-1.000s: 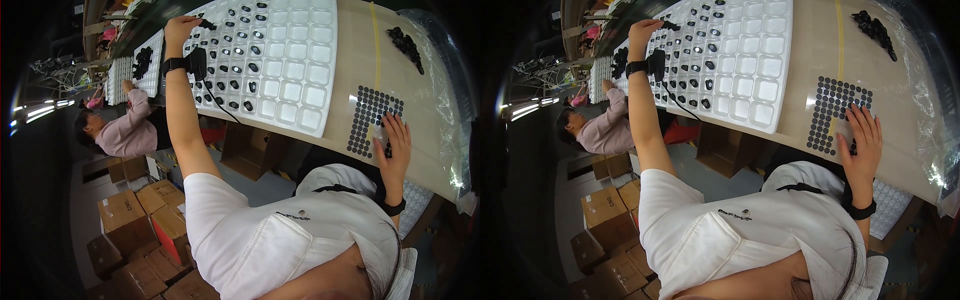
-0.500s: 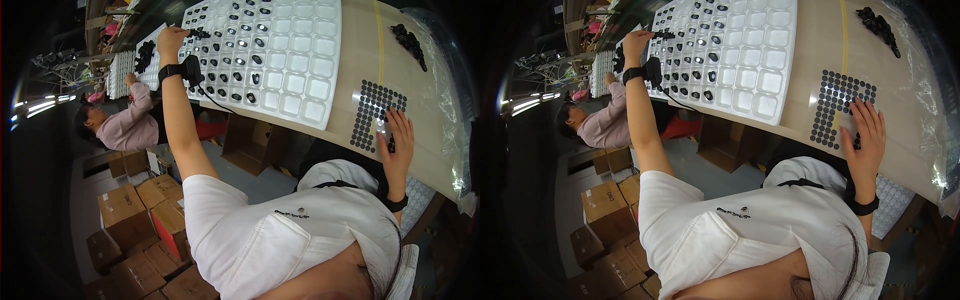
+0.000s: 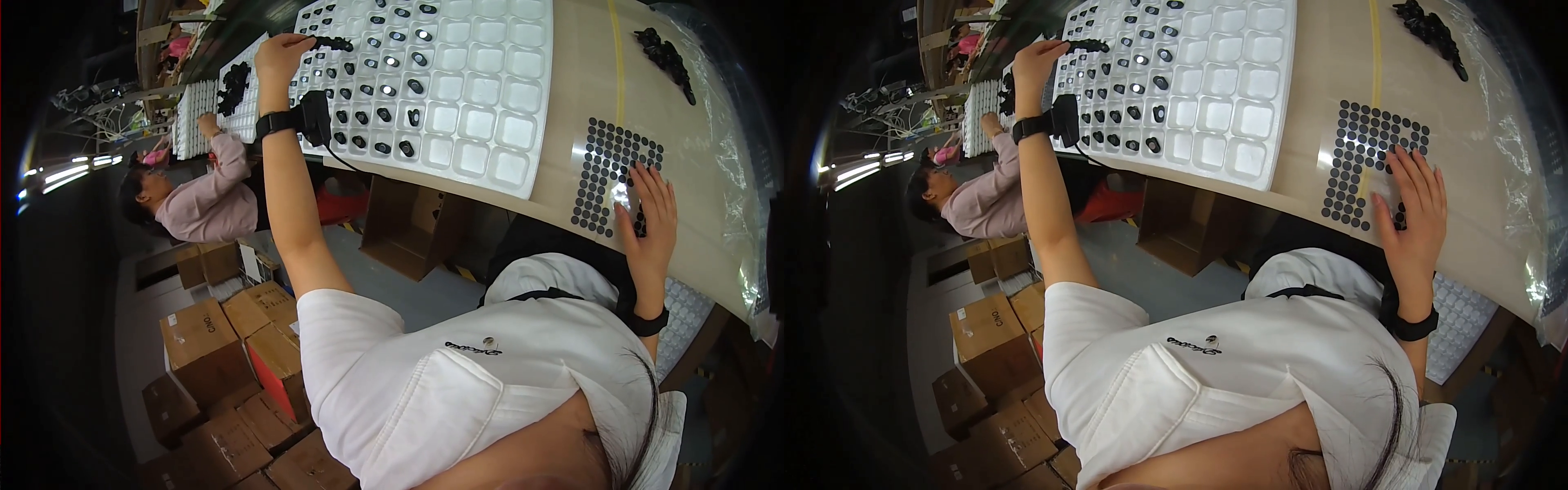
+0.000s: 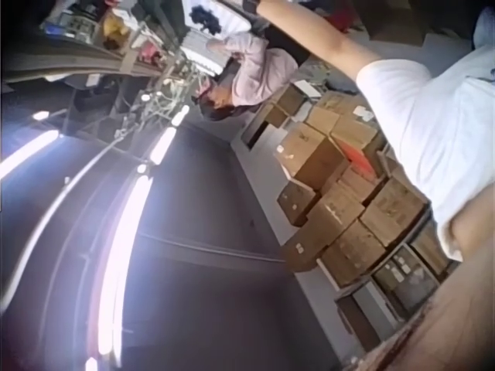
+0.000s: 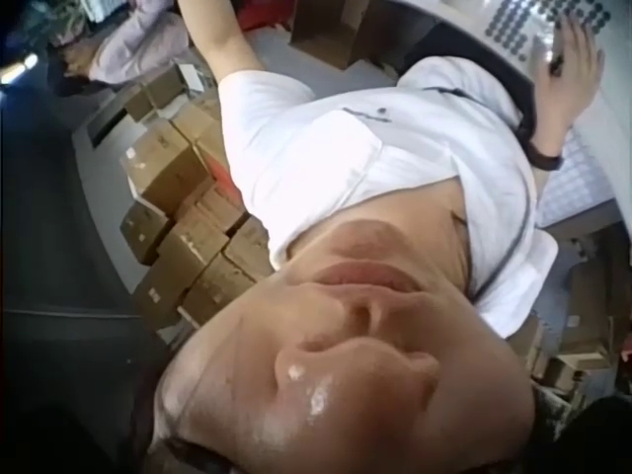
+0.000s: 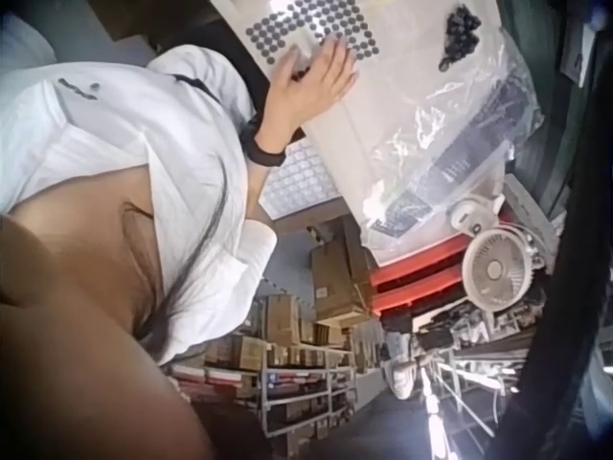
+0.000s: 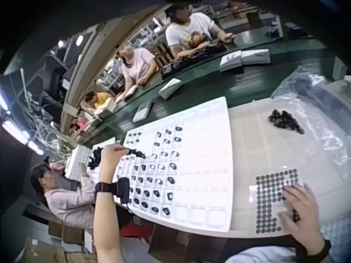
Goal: The person peels a small circular sticker from a sheet, presses it onto the back of a black electronic component, and places the unit into a white plastic tray. This process is repeated for several components, picking each new one from a pile on the table.
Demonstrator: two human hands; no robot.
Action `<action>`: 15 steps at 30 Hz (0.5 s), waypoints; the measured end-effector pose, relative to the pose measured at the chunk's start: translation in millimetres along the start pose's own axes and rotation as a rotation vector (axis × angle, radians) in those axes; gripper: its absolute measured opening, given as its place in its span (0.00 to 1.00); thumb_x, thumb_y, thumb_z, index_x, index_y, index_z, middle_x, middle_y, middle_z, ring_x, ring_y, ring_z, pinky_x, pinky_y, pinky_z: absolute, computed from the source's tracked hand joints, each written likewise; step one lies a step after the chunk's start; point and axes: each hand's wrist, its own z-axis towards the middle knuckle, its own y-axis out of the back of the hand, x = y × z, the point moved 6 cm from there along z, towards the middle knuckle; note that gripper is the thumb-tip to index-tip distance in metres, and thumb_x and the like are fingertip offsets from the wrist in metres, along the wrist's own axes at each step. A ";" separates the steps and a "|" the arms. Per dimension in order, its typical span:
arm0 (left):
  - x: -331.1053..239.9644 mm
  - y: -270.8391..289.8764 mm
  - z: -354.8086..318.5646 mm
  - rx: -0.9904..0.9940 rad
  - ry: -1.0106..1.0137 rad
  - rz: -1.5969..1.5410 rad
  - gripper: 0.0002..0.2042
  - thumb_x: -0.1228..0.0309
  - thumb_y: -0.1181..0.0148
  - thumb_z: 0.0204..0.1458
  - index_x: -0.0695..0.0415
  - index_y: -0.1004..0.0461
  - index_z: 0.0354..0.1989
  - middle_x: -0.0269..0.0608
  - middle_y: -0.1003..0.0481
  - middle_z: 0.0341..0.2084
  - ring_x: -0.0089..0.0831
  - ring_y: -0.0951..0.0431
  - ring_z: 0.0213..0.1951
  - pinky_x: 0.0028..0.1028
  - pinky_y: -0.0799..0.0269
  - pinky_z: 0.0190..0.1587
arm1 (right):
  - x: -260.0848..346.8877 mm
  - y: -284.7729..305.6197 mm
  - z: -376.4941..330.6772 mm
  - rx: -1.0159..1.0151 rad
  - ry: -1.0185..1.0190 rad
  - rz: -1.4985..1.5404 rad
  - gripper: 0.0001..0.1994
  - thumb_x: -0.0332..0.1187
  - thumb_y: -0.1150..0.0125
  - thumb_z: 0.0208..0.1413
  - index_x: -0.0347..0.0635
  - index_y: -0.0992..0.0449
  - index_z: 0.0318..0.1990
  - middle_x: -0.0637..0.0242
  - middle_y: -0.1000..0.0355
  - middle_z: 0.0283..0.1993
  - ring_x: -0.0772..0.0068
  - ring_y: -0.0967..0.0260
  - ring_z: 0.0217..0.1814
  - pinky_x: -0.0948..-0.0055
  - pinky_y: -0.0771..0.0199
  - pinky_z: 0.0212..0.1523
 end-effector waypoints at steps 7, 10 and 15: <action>-31.3 -11.3 -20.5 -0.134 0.155 -1.094 0.13 0.65 0.46 0.47 0.61 0.28 0.37 0.41 0.27 0.32 0.30 0.26 0.28 0.27 0.32 0.29 | -3.2 -0.6 -1.7 0.021 -0.020 0.002 0.20 0.29 0.46 0.45 0.42 0.34 0.49 0.65 0.38 0.53 0.62 0.47 0.59 0.61 0.56 0.61; -46.4 -39.4 -28.0 -0.129 0.282 -1.803 0.14 0.65 0.51 0.52 0.61 0.32 0.42 0.42 0.30 0.37 0.31 0.26 0.30 0.25 0.33 0.24 | -1.7 0.4 -0.8 0.012 0.000 0.017 0.20 0.29 0.46 0.44 0.43 0.34 0.49 0.65 0.38 0.53 0.62 0.47 0.59 0.62 0.56 0.60; -50.0 -129.9 -45.1 -0.050 1.243 -2.804 0.11 0.72 0.63 0.49 0.66 0.36 0.31 0.51 0.31 0.25 0.37 0.28 0.26 0.34 0.29 0.39 | -0.4 0.7 -2.7 -0.012 0.007 0.029 0.20 0.29 0.45 0.44 0.43 0.34 0.49 0.66 0.37 0.52 0.62 0.46 0.58 0.62 0.55 0.60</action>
